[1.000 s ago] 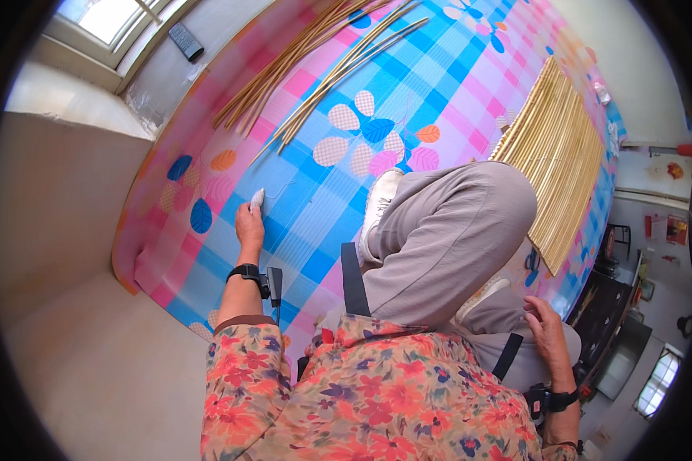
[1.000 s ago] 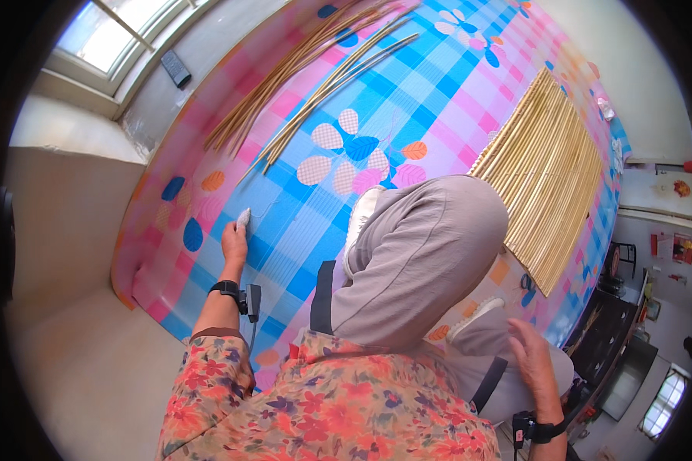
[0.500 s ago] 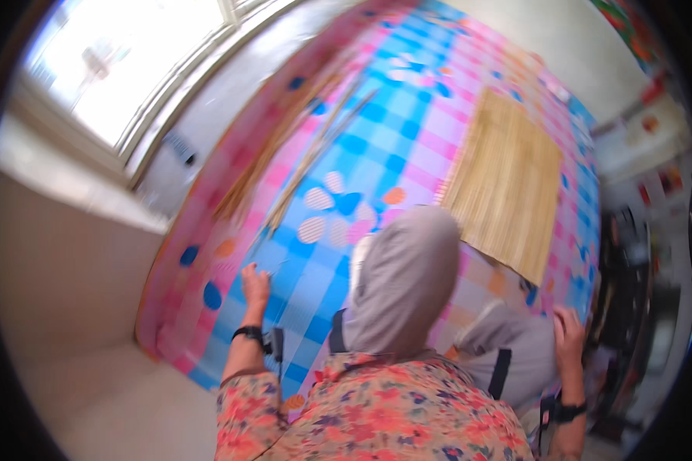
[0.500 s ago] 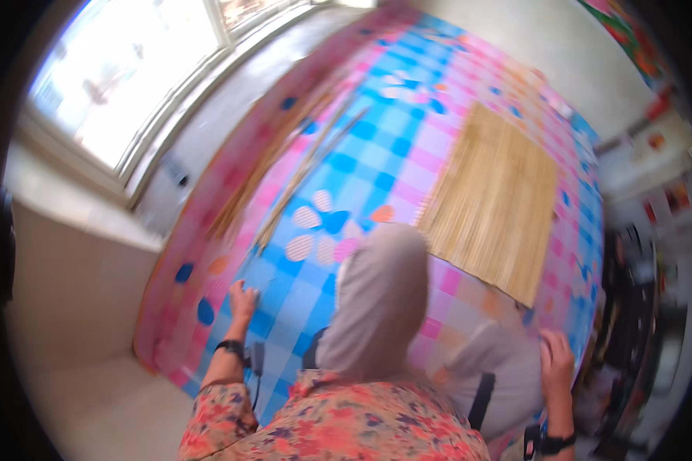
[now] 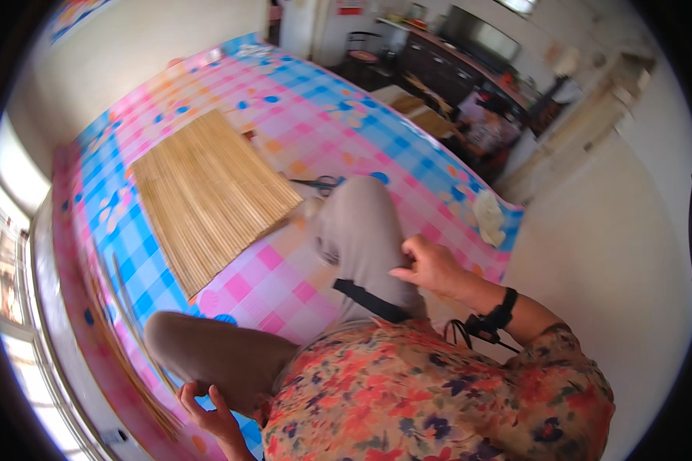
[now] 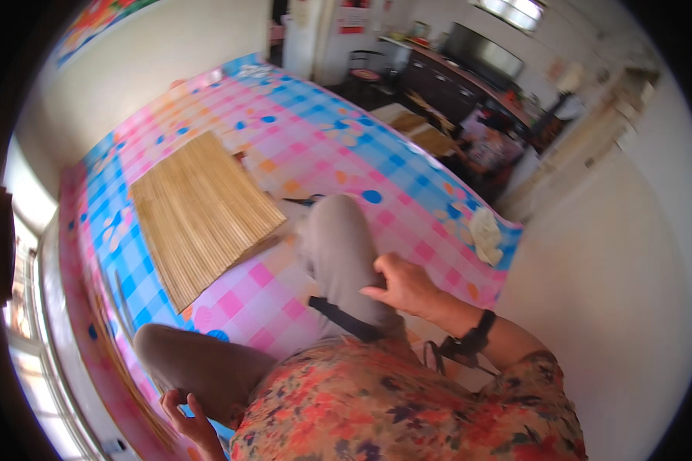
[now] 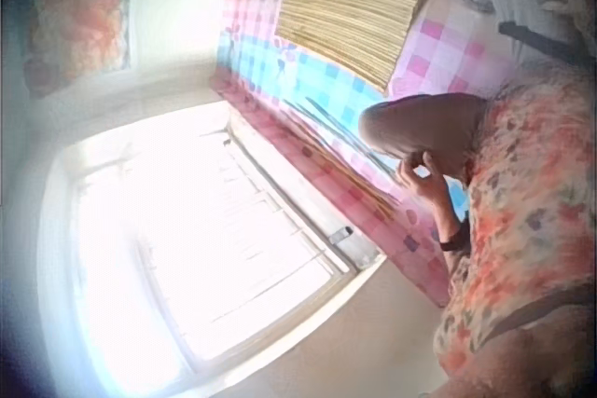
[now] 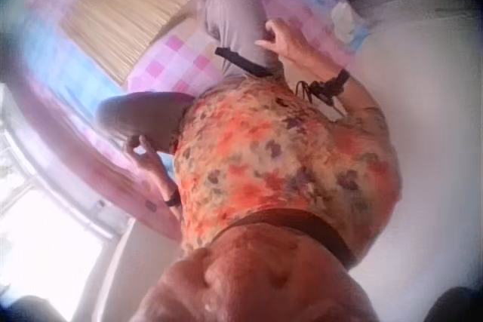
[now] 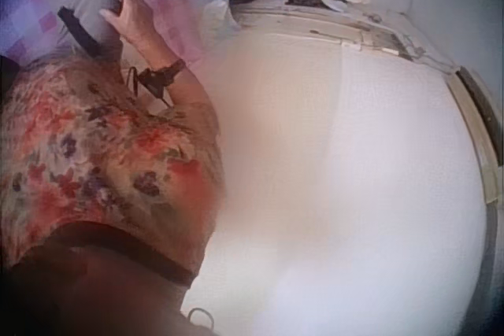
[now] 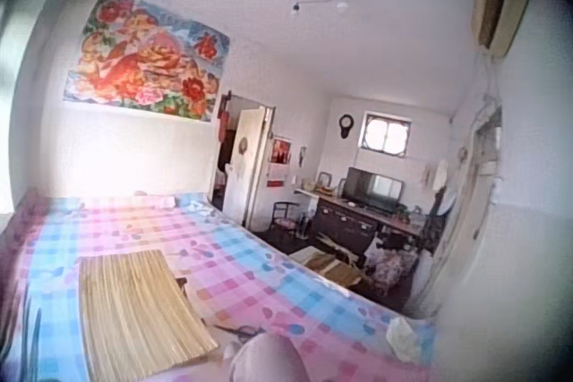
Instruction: The person enters a room, sits on a bed, and uses a string to bind long bamboo sticks together to create a mat.
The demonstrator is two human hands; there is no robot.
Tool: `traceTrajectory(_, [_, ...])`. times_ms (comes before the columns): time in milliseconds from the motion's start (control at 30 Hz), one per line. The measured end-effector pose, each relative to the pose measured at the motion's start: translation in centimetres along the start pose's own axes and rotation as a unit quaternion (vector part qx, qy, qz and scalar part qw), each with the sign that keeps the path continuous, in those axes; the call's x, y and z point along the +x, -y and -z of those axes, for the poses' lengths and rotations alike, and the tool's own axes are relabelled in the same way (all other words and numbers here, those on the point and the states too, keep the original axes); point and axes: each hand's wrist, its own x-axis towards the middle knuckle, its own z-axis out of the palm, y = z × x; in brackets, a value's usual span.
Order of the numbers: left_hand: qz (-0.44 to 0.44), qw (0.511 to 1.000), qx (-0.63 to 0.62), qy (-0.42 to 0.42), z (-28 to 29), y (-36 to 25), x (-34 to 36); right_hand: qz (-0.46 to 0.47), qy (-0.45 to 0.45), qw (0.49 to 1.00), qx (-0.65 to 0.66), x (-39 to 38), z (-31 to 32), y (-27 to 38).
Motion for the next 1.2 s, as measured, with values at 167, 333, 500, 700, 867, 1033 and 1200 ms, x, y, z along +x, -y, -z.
traceTrajectory(167, [0.072,0.988,0.135,-0.003,0.9,-3.8,0.6,-0.016,0.081,0.989,0.120,-0.1,-1.9,-3.0])
traceTrajectory(333, [0.044,0.992,0.115,0.007,0.5,-2.6,0.6,0.031,0.280,0.933,0.224,0.8,-1.6,-3.0])
traceTrajectory(500, [0.017,0.990,0.119,0.072,0.7,0.4,1.6,0.093,0.528,0.832,0.141,-1.5,-1.1,-4.5])
traceTrajectory(700, [0.039,0.987,0.048,0.149,3.3,-1.6,2.9,-0.187,0.186,0.904,0.338,-2.3,1.3,-16.8])
traceTrajectory(867, [0.178,0.969,0.022,0.172,3.2,-2.7,3.9,-0.345,0.045,0.930,-0.122,-8.1,3.3,-29.4])
traceTrajectory(1033, [0.237,0.941,0.153,0.187,2.3,-4.5,4.7,-0.445,0.140,0.884,-0.028,-19.4,-2.3,-31.6])
traceTrajectory(1200, [0.284,0.929,0.106,0.213,5.7,-4.4,5.8,-0.397,0.187,0.899,0.013,-20.3,-11.7,-24.9])
